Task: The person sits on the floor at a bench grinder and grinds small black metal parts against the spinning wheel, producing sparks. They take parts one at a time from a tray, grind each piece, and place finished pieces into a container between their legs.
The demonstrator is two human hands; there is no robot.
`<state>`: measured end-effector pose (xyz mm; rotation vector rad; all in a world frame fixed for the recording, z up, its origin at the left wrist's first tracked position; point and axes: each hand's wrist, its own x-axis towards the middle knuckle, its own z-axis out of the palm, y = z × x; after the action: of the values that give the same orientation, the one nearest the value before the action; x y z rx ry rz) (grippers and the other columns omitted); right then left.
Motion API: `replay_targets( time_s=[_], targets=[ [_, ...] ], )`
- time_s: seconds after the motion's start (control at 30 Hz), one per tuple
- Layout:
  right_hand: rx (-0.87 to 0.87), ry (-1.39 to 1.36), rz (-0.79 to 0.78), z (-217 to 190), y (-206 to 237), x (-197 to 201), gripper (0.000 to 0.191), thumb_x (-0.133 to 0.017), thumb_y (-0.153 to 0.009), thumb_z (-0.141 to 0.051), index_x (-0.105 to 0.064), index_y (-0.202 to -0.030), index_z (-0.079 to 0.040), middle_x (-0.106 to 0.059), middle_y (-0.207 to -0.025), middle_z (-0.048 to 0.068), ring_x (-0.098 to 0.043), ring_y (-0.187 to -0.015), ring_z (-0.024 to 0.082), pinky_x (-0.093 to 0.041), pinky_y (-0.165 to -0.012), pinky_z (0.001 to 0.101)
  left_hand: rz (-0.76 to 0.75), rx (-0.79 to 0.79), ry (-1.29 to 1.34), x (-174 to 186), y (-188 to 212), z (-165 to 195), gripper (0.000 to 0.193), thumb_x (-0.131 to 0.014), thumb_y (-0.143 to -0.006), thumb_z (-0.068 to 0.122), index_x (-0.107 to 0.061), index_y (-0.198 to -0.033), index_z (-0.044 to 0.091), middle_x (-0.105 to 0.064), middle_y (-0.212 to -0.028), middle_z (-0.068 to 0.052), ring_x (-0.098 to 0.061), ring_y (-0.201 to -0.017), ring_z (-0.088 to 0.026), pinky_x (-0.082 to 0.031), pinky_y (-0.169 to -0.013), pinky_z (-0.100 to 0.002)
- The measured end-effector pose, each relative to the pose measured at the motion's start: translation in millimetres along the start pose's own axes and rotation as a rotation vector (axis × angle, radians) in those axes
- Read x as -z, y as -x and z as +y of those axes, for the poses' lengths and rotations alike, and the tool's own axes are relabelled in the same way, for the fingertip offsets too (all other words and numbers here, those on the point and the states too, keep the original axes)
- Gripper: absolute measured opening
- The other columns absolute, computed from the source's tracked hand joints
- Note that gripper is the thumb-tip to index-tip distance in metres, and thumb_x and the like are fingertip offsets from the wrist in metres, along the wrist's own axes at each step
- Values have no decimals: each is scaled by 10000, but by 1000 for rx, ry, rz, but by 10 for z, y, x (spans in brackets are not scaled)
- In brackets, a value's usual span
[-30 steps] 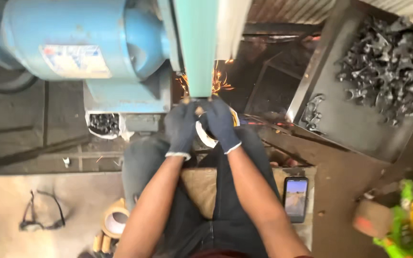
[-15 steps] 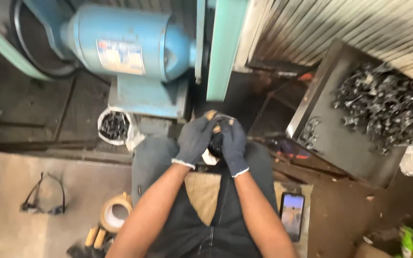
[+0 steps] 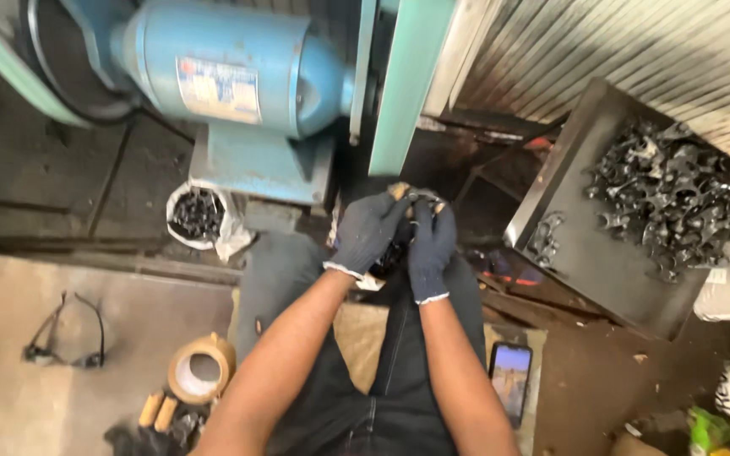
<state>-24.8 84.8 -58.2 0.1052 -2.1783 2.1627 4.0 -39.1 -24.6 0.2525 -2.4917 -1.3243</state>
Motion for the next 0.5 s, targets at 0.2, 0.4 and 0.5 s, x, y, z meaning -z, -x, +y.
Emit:
replay_targets(
  time_s=[0.2, 0.4, 0.5],
  targets=[
    [70, 253, -230, -144, 175, 175, 238, -604, -1013, -145, -689, -1195, -17, -746, -1069, 103, -696, -989, 160, -529, -897, 312, -198, 45, -268, 399, 116, 106, 421, -651, -979, 454, -740, -860, 60, -699, -852, -180, -679, -807, -405, -505, -685, -486],
    [-59, 351, -288, -174, -3, 61, 209, -644, -985, -198, -699, -1028, -1, -724, -872, 159, -706, -784, 217, -521, -718, 347, -69, 325, 81, 309, 22, 80, 379, -673, -910, 421, -767, -1068, 90, -743, -824, -158, -708, -729, -287, -523, -658, -402],
    [14, 270, -371, -129, -296, 9, 209, -646, -987, -197, -681, -1001, 9, -713, -839, 159, -701, -742, 217, -523, -697, 347, -2, 481, 277, 101, -40, -4, 373, -660, -950, 373, -756, -995, 15, -741, -772, -153, -650, -675, -192, -500, -646, -383]
  ],
)
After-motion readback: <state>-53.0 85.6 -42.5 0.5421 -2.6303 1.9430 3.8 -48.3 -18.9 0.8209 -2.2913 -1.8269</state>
